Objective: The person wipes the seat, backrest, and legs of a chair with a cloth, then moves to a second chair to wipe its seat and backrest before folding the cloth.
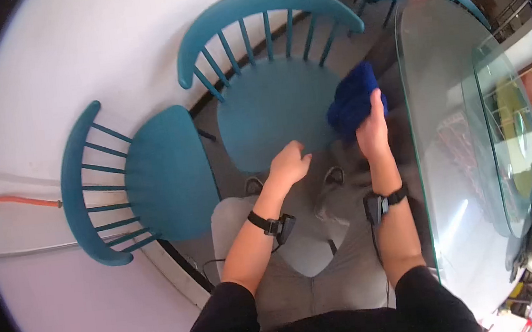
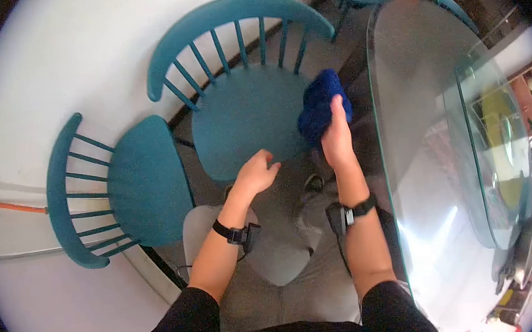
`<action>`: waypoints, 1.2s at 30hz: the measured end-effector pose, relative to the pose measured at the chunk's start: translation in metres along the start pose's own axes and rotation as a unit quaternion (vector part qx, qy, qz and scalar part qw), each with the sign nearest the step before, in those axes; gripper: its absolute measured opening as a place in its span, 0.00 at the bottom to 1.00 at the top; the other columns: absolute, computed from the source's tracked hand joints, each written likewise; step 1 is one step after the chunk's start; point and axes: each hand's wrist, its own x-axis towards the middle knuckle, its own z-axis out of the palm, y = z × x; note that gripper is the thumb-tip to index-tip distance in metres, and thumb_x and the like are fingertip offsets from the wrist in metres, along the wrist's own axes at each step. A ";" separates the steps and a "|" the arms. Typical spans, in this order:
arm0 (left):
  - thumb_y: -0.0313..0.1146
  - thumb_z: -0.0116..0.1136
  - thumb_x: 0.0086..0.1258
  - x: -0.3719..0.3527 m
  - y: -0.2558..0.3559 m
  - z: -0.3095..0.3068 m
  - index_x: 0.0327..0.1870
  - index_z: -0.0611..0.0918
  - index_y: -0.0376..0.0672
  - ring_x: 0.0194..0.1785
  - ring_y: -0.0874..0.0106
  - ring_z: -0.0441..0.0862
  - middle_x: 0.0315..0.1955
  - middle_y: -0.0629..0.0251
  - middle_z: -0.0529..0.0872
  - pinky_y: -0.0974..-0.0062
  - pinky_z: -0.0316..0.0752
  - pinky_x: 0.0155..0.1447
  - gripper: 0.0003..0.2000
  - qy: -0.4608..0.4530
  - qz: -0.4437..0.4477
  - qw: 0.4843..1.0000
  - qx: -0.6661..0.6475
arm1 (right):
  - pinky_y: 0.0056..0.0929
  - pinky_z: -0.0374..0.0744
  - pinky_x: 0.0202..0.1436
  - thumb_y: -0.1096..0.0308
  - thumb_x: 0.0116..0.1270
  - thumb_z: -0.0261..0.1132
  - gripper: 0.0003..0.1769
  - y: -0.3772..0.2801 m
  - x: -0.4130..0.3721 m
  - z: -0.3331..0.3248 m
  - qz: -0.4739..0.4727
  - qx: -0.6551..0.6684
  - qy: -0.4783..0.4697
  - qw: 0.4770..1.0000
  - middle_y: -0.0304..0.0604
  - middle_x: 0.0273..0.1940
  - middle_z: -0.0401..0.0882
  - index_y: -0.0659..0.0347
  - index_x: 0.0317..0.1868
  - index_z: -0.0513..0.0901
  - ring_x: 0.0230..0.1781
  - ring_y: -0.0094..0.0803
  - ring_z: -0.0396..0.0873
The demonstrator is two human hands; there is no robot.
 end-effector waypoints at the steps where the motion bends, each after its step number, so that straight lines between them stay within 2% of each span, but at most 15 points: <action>1: 0.46 0.58 0.79 -0.004 0.009 -0.001 0.59 0.82 0.33 0.58 0.50 0.86 0.58 0.47 0.87 0.54 0.80 0.62 0.23 0.015 0.060 0.984 0.168 | 0.37 0.69 0.75 0.42 0.85 0.52 0.38 0.004 0.014 0.000 0.001 -0.043 -0.006 0.999 0.40 0.70 0.76 0.61 0.81 0.65 0.71 0.33 0.72; 2: 0.46 0.60 0.76 -0.007 0.027 -0.001 0.59 0.83 0.34 0.60 0.46 0.84 0.58 0.45 0.86 0.53 0.78 0.64 0.23 0.020 0.070 0.984 0.163 | 0.36 0.68 0.76 0.42 0.85 0.53 0.37 0.018 0.032 -0.018 0.019 -0.149 0.002 0.989 0.39 0.72 0.74 0.63 0.79 0.68 0.71 0.32 0.71; 3: 0.46 0.61 0.76 -0.008 0.039 -0.003 0.59 0.84 0.36 0.63 0.49 0.83 0.58 0.45 0.87 0.54 0.77 0.66 0.22 -0.004 0.080 0.982 0.173 | 0.29 0.72 0.60 0.39 0.83 0.52 0.37 0.015 0.023 0.008 -0.064 -0.309 0.030 0.948 0.37 0.53 0.80 0.69 0.61 0.82 0.52 0.26 0.72; 5: 0.43 0.60 0.76 -0.007 0.035 -0.004 0.60 0.84 0.33 0.66 0.45 0.81 0.57 0.43 0.86 0.51 0.74 0.69 0.22 -0.026 0.085 0.979 0.183 | 0.40 0.67 0.73 0.33 0.80 0.52 0.43 0.051 0.035 -0.003 -0.010 -0.396 -0.101 0.913 0.47 0.60 0.82 0.70 0.64 0.82 0.63 0.38 0.74; 7: 0.42 0.59 0.76 -0.004 0.008 0.006 0.60 0.83 0.31 0.66 0.43 0.80 0.57 0.42 0.87 0.50 0.73 0.70 0.23 0.042 0.097 0.958 0.266 | 0.57 0.48 0.85 0.25 0.75 0.48 0.51 0.075 0.022 0.006 -0.019 -0.747 -0.150 0.647 0.64 0.71 0.74 0.69 0.70 0.79 0.80 0.60 0.59; 8: 0.42 0.58 0.76 -0.004 -0.009 0.013 0.60 0.83 0.28 0.66 0.40 0.79 0.57 0.40 0.87 0.48 0.73 0.70 0.23 0.108 0.113 0.924 0.349 | 0.66 0.28 0.84 0.20 0.71 0.44 0.56 0.072 0.024 0.013 0.117 -0.798 -0.285 0.518 0.73 0.79 0.59 0.66 0.73 0.76 0.84 0.74 0.37; 9: 0.41 0.56 0.76 0.001 -0.022 0.016 0.61 0.82 0.24 0.67 0.36 0.78 0.57 0.37 0.86 0.46 0.71 0.71 0.25 0.099 0.101 0.907 0.396 | 0.66 0.28 0.84 0.20 0.71 0.44 0.56 0.090 0.019 0.005 0.129 -0.797 -0.288 0.515 0.73 0.79 0.59 0.66 0.73 0.76 0.84 0.74 0.37; 11: 0.42 0.57 0.75 -0.005 -0.015 0.014 0.56 0.84 0.27 0.64 0.41 0.81 0.53 0.40 0.88 0.49 0.74 0.68 0.23 0.051 0.056 0.896 0.437 | 0.65 0.30 0.84 0.21 0.73 0.42 0.55 0.125 0.013 -0.017 0.102 -0.739 -0.294 0.598 0.71 0.81 0.55 0.64 0.73 0.77 0.85 0.72 0.40; 17: 0.45 0.63 0.70 -0.007 0.013 0.007 0.44 0.86 0.33 0.55 0.50 0.87 0.43 0.46 0.90 0.51 0.80 0.58 0.20 0.011 0.065 0.944 0.323 | 0.66 0.53 0.80 0.38 0.76 0.54 0.34 0.128 0.024 -0.030 0.006 -0.736 -0.261 0.625 0.59 0.69 0.73 0.64 0.55 0.84 0.77 0.65 0.60; 23: 0.42 0.63 0.71 0.005 0.020 -0.012 0.57 0.81 0.32 0.58 0.43 0.84 0.52 0.40 0.87 0.51 0.79 0.63 0.22 0.016 0.051 0.986 0.159 | 0.53 0.75 0.69 0.50 0.72 0.67 0.23 0.109 0.029 -0.011 -0.029 -0.741 -0.181 0.646 0.58 0.57 0.84 0.64 0.52 0.86 0.65 0.58 0.78; 26: 0.57 0.54 0.78 0.027 0.002 -0.014 0.78 0.66 0.35 0.76 0.49 0.72 0.75 0.43 0.72 0.53 0.67 0.76 0.38 0.022 0.033 0.989 -0.143 | 0.44 0.78 0.63 0.47 0.78 0.60 0.28 0.105 0.036 0.000 0.075 -0.521 -0.037 0.849 0.64 0.51 0.87 0.68 0.56 0.85 0.56 0.57 0.84; 28: 0.63 0.48 0.80 0.027 0.017 -0.032 0.80 0.64 0.35 0.81 0.51 0.65 0.79 0.45 0.67 0.52 0.61 0.81 0.41 -0.028 -0.025 0.956 -0.291 | 0.41 0.70 0.73 0.38 0.83 0.48 0.39 0.120 0.037 0.001 0.107 -0.360 -0.015 0.927 0.64 0.64 0.81 0.70 0.64 0.81 0.69 0.51 0.77; 29: 0.69 0.38 0.79 0.024 0.027 -0.045 0.82 0.60 0.36 0.84 0.52 0.58 0.82 0.47 0.60 0.51 0.53 0.84 0.45 -0.099 -0.023 0.801 -0.590 | 0.41 0.66 0.77 0.35 0.83 0.43 0.43 0.119 0.035 0.008 0.129 -0.258 -0.006 0.958 0.63 0.69 0.77 0.71 0.68 0.78 0.73 0.49 0.73; 30: 0.74 0.29 0.78 0.023 0.037 -0.055 0.84 0.57 0.37 0.87 0.52 0.50 0.85 0.49 0.53 0.49 0.45 0.87 0.49 -0.157 -0.016 0.550 -0.820 | 0.41 0.66 0.77 0.35 0.83 0.43 0.43 0.113 0.034 0.013 0.129 -0.256 -0.007 0.958 0.63 0.69 0.77 0.71 0.68 0.78 0.73 0.49 0.73; 36: 0.80 0.17 0.73 0.024 0.047 -0.065 0.86 0.50 0.39 0.88 0.54 0.41 0.86 0.51 0.47 0.51 0.35 0.89 0.54 -0.137 0.119 0.546 -0.818 | 0.45 0.63 0.80 0.32 0.81 0.43 0.48 0.088 0.028 0.022 0.261 0.067 -0.093 0.959 0.58 0.77 0.65 0.70 0.78 0.64 0.80 0.45 0.63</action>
